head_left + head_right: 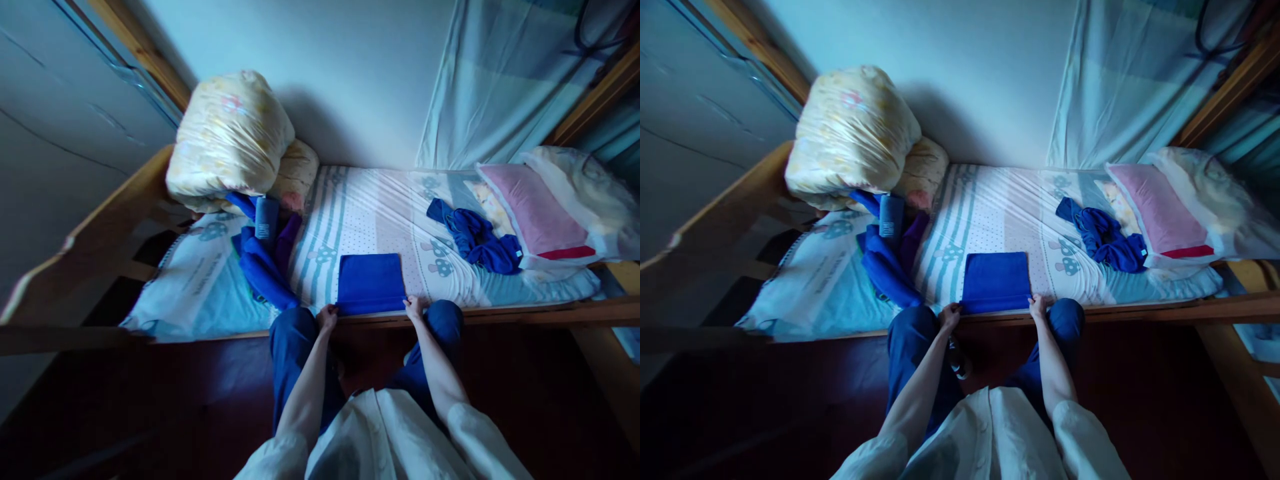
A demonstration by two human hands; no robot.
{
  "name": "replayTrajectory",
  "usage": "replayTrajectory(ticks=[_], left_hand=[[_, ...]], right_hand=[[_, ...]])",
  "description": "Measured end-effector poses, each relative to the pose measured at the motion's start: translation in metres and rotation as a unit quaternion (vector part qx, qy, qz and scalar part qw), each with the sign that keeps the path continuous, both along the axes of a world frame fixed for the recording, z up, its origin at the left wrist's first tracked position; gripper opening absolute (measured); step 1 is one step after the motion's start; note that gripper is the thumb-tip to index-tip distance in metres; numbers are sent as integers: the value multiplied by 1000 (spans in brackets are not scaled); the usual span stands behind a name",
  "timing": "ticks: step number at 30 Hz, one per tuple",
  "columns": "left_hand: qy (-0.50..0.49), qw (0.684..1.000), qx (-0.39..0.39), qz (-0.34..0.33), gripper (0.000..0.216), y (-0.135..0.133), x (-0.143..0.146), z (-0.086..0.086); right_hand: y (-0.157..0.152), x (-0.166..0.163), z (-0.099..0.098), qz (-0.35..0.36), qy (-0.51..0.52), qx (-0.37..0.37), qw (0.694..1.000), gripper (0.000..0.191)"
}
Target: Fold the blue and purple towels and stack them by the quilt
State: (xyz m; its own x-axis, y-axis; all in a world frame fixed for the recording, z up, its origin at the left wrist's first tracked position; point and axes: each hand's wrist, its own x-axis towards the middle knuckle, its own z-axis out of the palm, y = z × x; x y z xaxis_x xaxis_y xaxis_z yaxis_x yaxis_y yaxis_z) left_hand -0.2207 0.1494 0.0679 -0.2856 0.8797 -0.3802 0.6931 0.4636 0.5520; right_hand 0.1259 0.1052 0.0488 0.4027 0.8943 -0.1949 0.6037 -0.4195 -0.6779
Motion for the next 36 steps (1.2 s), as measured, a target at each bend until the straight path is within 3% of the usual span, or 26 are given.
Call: replayTrajectory(ticks=[6, 15, 20, 24, 26, 31, 33, 36], left_hand=[[2, 1000, -3, -3, 17, -1, 0, -6], [-7, 1000, 9, -1, 18, -3, -4, -9], [-10, 1000, 24, 0, 17, -3, -1, -7], [-17, 998, 54, -6, 31, -8, 0, -2], [-14, 994, 94, -43, 35, -11, 1, 0], [-16, 941, 190, -279, 40, -19, 12, -3], [3, 931, 181, -317, 50, -23, 15, -10], [48, 932, 154, -324, 65, -26, 15, -23]], right_hand=[[-1, -1, -5, -1, -11, 8, 1000, 26], [1, -1, -10, -8, -22, 4, 1000, 17], [2, -1, -2, 2, -29, 10, 1000, 14], [-6, -3, 12, 15, -45, 32, 998, 18], [-11, -7, 21, 31, -79, 64, 994, 23], [-22, -23, 32, 186, -140, 105, 967, 38], [-26, -27, 31, 241, -149, 84, 955, 46], [-30, -27, 25, 258, -170, 42, 950, 57]])
